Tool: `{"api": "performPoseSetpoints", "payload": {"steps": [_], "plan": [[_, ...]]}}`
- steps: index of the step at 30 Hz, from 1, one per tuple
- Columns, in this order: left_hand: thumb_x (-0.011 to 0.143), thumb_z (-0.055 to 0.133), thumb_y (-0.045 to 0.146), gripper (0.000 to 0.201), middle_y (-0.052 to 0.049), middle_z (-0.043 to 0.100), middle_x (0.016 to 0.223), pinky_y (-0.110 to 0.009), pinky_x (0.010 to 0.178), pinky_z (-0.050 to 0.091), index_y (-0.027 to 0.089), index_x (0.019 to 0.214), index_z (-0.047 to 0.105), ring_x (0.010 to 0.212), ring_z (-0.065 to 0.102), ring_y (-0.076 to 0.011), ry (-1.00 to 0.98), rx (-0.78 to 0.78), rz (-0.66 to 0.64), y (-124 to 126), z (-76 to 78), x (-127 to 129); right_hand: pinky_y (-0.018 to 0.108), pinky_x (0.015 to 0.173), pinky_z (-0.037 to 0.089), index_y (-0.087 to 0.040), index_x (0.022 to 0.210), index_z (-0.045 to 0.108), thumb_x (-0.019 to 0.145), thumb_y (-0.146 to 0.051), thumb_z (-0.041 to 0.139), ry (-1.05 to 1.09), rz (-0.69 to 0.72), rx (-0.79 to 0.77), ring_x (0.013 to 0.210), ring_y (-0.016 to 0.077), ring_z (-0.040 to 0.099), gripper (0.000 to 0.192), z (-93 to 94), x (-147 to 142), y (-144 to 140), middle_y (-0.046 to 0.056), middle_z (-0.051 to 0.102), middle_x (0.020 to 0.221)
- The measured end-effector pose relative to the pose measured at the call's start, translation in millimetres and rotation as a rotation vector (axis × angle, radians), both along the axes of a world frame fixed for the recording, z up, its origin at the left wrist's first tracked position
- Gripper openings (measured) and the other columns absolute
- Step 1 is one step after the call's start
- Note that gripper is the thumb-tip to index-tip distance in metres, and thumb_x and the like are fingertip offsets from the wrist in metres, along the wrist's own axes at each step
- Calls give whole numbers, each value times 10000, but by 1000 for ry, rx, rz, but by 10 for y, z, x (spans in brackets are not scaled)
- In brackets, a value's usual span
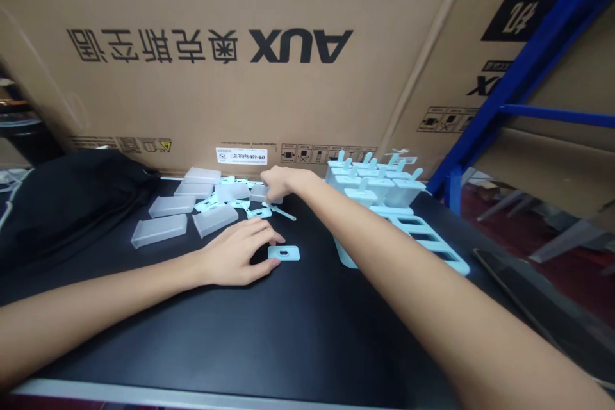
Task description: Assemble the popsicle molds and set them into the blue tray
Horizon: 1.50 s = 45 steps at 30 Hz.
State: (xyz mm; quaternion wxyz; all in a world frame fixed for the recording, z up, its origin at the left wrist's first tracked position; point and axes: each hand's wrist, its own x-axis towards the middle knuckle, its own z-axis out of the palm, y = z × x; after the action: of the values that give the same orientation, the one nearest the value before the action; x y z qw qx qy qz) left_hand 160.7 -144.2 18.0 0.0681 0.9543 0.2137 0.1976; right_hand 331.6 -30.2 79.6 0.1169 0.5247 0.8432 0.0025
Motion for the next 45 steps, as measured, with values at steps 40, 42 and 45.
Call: {"api": "performPoseSetpoints", "payload": {"steps": [40, 42, 45], "plan": [[902, 540, 363, 191, -72, 578, 1069, -402, 960, 445, 201, 1004, 543, 1066, 530, -244, -20, -40, 112, -8, -11, 4, 354, 654, 453, -221, 1048, 701, 693, -303, 697, -210, -21, -139, 784, 252, 646, 364, 501, -175, -252, 55, 693, 863], [903, 537, 337, 168, -63, 595, 1045, -392, 949, 445, 201, 1000, 550, 1040, 542, -236, -25, -36, 93, -2, -12, -3, 365, 668, 450, -216, 1101, 694, 705, -293, 686, -218, -19, -11, 848, 278, 648, 404, 515, -192, -219, 93, 686, 1011], [897, 541, 296, 131, -50, 625, 1010, -377, 926, 445, 200, 982, 570, 1001, 563, -224, -33, -45, 46, 12, -5, -5, 367, 679, 445, -216, 1097, 702, 693, -322, 711, -160, -38, 51, 858, 285, 647, 418, 621, -125, -277, 102, 678, 1044]]}}
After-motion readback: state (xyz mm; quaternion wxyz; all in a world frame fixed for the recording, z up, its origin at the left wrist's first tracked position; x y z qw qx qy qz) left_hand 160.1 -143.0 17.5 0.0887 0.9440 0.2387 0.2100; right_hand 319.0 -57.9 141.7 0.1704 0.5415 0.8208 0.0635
